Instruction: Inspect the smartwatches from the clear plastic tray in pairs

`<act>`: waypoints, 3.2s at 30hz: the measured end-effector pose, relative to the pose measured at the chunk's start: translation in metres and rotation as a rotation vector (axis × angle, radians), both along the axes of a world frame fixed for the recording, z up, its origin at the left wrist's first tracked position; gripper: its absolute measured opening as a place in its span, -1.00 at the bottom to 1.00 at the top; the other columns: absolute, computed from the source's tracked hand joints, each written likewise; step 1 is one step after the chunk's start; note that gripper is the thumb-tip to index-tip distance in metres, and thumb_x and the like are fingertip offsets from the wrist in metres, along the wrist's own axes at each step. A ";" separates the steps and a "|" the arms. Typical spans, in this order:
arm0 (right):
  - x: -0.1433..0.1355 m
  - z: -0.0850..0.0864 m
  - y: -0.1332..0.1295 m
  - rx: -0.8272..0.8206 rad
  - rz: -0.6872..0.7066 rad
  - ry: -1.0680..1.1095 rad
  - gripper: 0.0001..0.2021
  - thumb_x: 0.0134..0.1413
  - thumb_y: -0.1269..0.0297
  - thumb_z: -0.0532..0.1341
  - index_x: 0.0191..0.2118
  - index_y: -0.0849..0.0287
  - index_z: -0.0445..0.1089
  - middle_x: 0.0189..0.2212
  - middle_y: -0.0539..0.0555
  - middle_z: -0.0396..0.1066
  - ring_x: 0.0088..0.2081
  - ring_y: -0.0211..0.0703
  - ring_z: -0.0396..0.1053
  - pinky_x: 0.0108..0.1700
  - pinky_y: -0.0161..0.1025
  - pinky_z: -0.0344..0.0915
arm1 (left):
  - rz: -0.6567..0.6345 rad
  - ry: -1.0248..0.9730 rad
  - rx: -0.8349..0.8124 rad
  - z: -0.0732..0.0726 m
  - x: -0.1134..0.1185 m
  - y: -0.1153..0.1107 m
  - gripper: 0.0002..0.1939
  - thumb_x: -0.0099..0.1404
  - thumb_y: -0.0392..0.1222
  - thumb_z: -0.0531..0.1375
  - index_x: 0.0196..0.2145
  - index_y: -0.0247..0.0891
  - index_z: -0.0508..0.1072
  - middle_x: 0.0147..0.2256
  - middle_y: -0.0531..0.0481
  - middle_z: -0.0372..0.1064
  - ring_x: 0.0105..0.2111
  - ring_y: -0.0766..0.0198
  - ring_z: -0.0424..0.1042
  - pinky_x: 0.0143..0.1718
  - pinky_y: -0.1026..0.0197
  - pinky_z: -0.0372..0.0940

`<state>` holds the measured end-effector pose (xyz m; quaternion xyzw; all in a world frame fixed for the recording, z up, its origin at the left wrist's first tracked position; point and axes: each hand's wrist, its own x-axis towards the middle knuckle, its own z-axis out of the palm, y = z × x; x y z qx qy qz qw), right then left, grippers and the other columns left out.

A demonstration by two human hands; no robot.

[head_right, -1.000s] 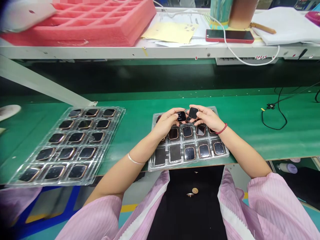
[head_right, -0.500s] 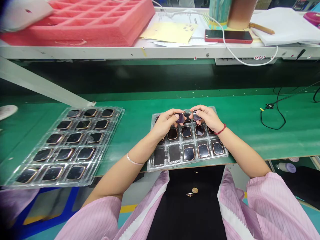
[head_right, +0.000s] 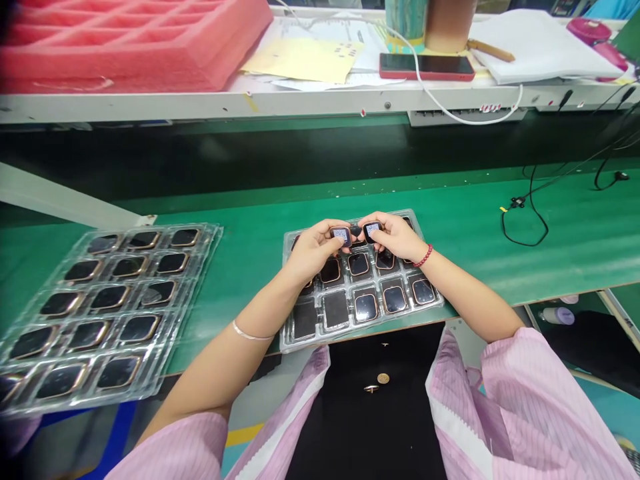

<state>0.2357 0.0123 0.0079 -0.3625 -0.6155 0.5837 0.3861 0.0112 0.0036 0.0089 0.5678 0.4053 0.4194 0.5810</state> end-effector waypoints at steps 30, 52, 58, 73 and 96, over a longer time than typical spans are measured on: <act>0.001 0.002 -0.003 0.054 0.042 -0.062 -0.69 0.20 0.21 0.33 0.01 0.22 0.41 -0.20 0.10 0.57 -0.46 -0.33 0.44 -0.38 -0.34 0.47 | -0.025 -0.046 0.059 -0.007 0.002 0.000 -0.71 0.22 -0.28 0.29 -0.08 -0.34 0.50 -0.16 -0.11 0.55 -0.27 0.30 0.53 -0.29 0.28 0.48; 0.003 -0.001 -0.002 0.169 0.057 -0.082 -0.69 0.16 0.35 0.27 0.03 0.19 0.39 -0.19 0.09 0.54 -0.33 -0.23 0.46 -0.33 -0.30 0.44 | 0.026 0.039 0.038 -0.009 0.002 0.002 -0.57 0.20 -0.43 0.12 0.03 -0.28 0.45 -0.16 -0.04 0.52 -0.29 0.32 0.53 -0.34 0.31 0.35; 0.003 0.000 -0.003 0.102 0.101 -0.086 -0.58 0.15 0.36 0.22 0.14 0.14 0.37 -0.05 0.12 0.54 -0.28 -0.19 0.51 -0.28 -0.25 0.50 | 0.012 0.004 0.079 -0.011 0.003 0.003 -0.70 0.17 -0.35 0.24 -0.10 -0.31 0.46 -0.21 -0.03 0.49 -0.33 0.34 0.48 -0.24 0.25 0.42; 0.002 0.002 -0.004 0.040 0.042 -0.060 -0.57 0.06 0.36 0.31 0.09 0.15 0.39 -0.13 0.08 0.58 -0.34 -0.23 0.50 -0.34 -0.31 0.48 | 0.012 -0.018 0.046 -0.010 0.001 0.003 -0.51 0.20 -0.27 0.36 0.09 -0.27 0.45 -0.12 -0.08 0.55 -0.25 0.29 0.56 -0.21 0.27 0.46; 0.003 0.000 -0.002 0.043 0.044 -0.092 -0.68 0.19 0.33 0.21 0.06 0.19 0.40 -0.16 0.10 0.56 -0.37 -0.25 0.50 -0.36 -0.32 0.49 | -0.013 -0.026 0.041 -0.004 0.003 0.000 -0.75 0.25 -0.29 0.25 -0.10 -0.33 0.51 -0.19 -0.09 0.53 -0.32 0.31 0.50 -0.31 0.26 0.46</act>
